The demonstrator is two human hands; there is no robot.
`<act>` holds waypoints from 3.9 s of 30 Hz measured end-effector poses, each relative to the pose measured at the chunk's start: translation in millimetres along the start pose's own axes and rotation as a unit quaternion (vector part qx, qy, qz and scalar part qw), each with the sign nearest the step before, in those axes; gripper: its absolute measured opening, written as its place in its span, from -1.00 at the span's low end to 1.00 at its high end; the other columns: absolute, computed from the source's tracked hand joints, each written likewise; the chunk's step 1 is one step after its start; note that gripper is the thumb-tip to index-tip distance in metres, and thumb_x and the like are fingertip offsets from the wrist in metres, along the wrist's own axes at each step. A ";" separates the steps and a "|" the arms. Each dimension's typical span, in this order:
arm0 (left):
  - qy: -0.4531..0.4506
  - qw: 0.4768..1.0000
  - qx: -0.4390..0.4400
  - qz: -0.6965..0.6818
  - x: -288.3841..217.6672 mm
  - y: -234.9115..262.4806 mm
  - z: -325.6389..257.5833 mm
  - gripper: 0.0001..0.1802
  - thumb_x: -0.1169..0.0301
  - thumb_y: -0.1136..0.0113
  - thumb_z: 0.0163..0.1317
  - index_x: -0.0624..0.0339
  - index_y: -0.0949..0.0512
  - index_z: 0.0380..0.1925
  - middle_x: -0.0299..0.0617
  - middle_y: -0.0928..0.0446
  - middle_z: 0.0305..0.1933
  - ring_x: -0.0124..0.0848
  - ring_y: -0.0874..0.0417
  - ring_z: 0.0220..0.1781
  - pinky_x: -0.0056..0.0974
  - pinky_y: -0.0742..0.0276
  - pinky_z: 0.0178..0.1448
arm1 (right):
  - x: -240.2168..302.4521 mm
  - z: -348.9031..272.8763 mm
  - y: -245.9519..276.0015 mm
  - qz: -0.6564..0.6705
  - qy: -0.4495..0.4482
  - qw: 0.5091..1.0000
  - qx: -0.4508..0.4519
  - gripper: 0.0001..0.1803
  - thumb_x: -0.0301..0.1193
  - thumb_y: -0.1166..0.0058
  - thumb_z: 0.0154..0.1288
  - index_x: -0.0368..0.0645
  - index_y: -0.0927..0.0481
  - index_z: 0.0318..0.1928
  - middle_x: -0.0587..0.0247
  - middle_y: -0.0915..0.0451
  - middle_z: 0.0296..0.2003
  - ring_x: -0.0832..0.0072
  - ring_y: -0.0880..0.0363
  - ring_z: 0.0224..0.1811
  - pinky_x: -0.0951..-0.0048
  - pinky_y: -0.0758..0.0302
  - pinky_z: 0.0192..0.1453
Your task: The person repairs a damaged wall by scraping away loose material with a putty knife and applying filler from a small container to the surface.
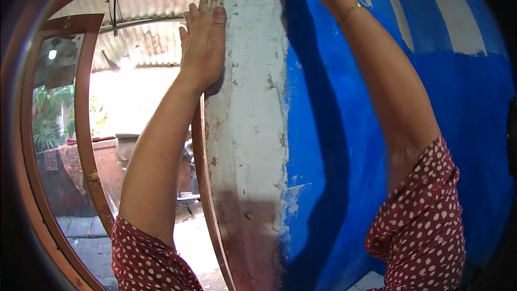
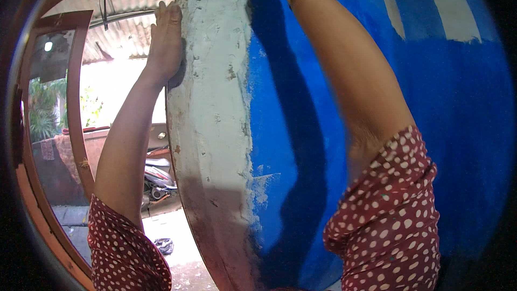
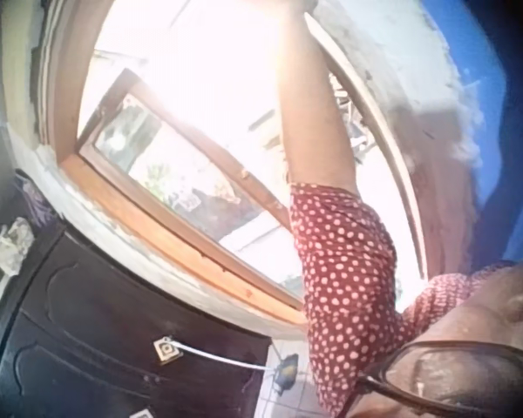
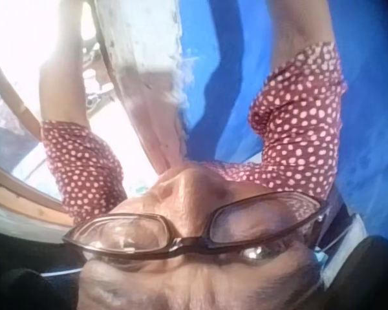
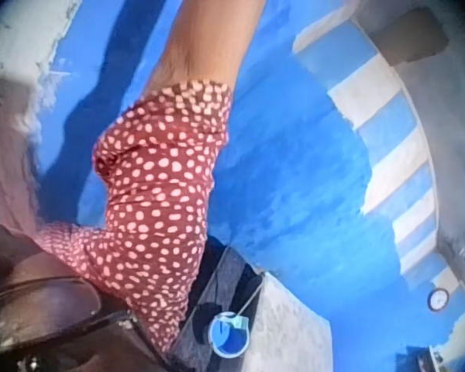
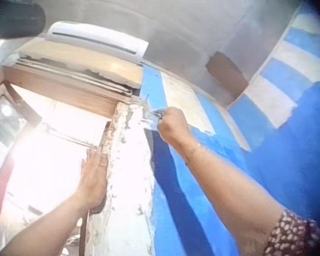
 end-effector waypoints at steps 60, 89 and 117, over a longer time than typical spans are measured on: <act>0.043 0.975 0.036 -0.213 4.5 -11.1 -11.4 0.02 -0.31 0.49 0.32 0.50 0.06 0.36 0.29 0.17 0.48 -0.01 0.23 0.55 -0.19 0.26 0.54 | 5.5 73.2 -84.9 -0.035 0.073 0.997 0.004 -0.79 -0.48 0.09 0.05 -0.22 -0.65 -0.47 -0.21 -0.59 -0.44 -0.11 -0.58 -0.30 0.06 -0.50 -0.21; -0.033 0.978 -0.015 -0.204 -41.0 24.3 -48.4 -0.03 -0.23 0.46 0.36 0.50 0.25 0.37 0.32 0.14 0.46 0.03 0.15 0.53 -0.16 0.22 0.52 | 28.0 54.0 -58.0 0.033 0.072 0.991 -0.110 -0.80 -0.53 0.04 0.09 -0.20 -0.67 -0.37 -0.16 -0.61 -0.37 -0.07 -0.59 -0.29 0.13 -0.52 -0.17; -0.125 0.988 0.037 -0.081 -58.5 2.8 -60.6 0.13 -0.37 0.50 0.25 0.58 0.29 0.34 0.45 0.16 0.42 0.15 0.11 0.50 -0.05 0.21 0.51 | 65.7 18.7 -63.8 -0.024 0.312 0.943 -0.116 -0.84 -0.68 0.08 -0.20 -0.29 -0.56 -0.54 -0.20 -0.55 -0.48 -0.15 -0.52 -0.37 0.04 -0.47 -0.25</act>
Point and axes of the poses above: each hand's wrist, its own z-axis towards the middle knuckle, its own y-axis out of the back of the hand, x = y × z, the point moved 8 cm from there along z, towards the middle knuckle
